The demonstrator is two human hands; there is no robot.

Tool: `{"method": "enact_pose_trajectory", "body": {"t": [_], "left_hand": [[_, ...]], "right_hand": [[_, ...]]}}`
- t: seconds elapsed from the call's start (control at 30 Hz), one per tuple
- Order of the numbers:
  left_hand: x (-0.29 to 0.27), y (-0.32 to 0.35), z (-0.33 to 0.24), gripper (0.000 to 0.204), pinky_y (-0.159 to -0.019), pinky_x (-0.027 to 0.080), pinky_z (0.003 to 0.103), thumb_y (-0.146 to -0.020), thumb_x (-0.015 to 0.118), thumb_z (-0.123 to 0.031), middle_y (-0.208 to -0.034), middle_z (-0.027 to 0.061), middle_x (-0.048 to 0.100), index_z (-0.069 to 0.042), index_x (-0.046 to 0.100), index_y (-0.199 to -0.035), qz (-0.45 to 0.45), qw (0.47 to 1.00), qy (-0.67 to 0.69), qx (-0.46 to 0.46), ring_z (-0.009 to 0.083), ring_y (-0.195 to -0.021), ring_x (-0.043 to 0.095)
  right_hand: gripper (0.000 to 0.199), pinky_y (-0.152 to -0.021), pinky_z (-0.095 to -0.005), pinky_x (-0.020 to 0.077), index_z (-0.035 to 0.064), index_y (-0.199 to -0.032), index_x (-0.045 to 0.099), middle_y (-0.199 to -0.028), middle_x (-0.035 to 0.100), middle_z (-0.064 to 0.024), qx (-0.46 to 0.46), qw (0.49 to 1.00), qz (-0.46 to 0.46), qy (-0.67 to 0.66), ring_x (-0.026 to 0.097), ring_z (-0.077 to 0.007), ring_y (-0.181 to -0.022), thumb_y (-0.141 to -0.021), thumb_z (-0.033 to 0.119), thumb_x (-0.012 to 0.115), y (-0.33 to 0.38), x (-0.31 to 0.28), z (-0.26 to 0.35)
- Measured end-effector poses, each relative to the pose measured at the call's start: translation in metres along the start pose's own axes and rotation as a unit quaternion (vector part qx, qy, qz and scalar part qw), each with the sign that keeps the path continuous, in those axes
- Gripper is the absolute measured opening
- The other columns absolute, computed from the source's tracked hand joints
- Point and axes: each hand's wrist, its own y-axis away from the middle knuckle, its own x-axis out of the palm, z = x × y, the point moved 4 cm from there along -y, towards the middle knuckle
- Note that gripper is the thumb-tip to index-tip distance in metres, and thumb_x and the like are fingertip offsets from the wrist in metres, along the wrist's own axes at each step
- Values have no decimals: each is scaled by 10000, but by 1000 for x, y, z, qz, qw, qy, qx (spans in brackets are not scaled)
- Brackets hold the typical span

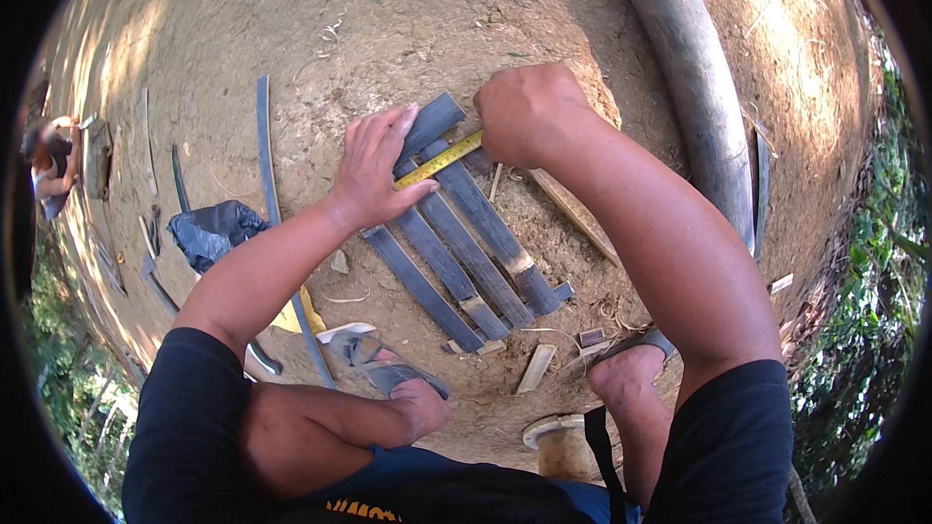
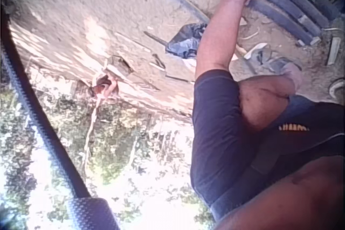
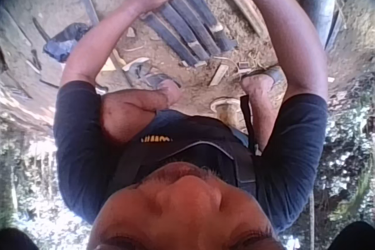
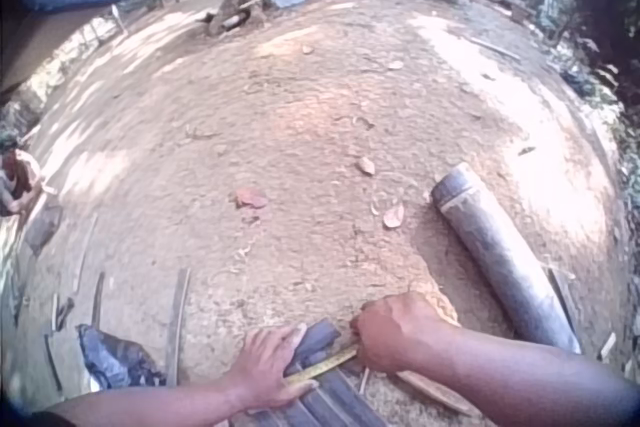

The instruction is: The person aligns several bamboo slats under a horizontal piece, taps a small metal pin into one of the joints with a hatchet, and measures the assembly with a tape measure.

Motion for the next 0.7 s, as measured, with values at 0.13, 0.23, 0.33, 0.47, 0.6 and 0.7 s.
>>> {"method": "enact_pose_trajectory", "body": {"t": [0.13,0.23,0.33,0.47,0.6,0.7], "left_hand": [[1,0,0,1044,-1136,337,515,-762,880,-443,-1441,193,519,-10,395,-1579,1,1000,-4,0,356,-1325,509],[1,0,-1,1038,-1134,339,513,-762,881,-443,-1443,191,520,-6,401,-1573,0,1000,-5,0,353,-1324,511],[0,0,-1,1034,-1131,344,513,-762,882,-439,-1446,190,519,-5,404,-1570,-2,1000,-5,1,352,-1321,514],[0,1,-1,1032,-1127,349,514,-762,884,-434,-1450,191,520,-5,405,-1568,-6,1000,-3,3,356,-1320,517],[1,1,-1,1022,-1122,356,514,-764,883,-430,-1452,191,522,-5,408,-1563,-6,1000,-4,4,359,-1320,519],[1,1,-1,1013,-1122,358,514,-767,881,-429,-1455,190,523,-4,411,-1557,-8,1000,-9,6,360,-1323,520]], "right_hand": [[267,-838,-402,607,125,-1092,800,-1073,785,-94,3,1000,10,-2,768,-276,-1005,-875,217,674,0,-1,0],[269,-838,-402,608,128,-1097,799,-1068,785,-95,3,1000,10,5,767,-278,-1005,-880,219,669,-1,1,0],[271,-841,-403,607,132,-1100,799,-1066,784,-97,1,1000,5,8,766,-279,-1010,-881,221,666,-2,1,0],[267,-849,-408,606,130,-1090,802,-1073,782,-102,1,1000,-7,3,763,-283,-1019,-878,220,667,-3,3,0],[260,-855,-414,605,123,-1076,804,-1080,781,-108,0,1000,-5,7,761,-292,-1023,-875,218,669,0,0,1],[257,-856,-417,605,121,-1074,805,-1081,781,-108,4,1000,-3,1,762,-294,-1022,-875,220,674,0,0,1]]}}
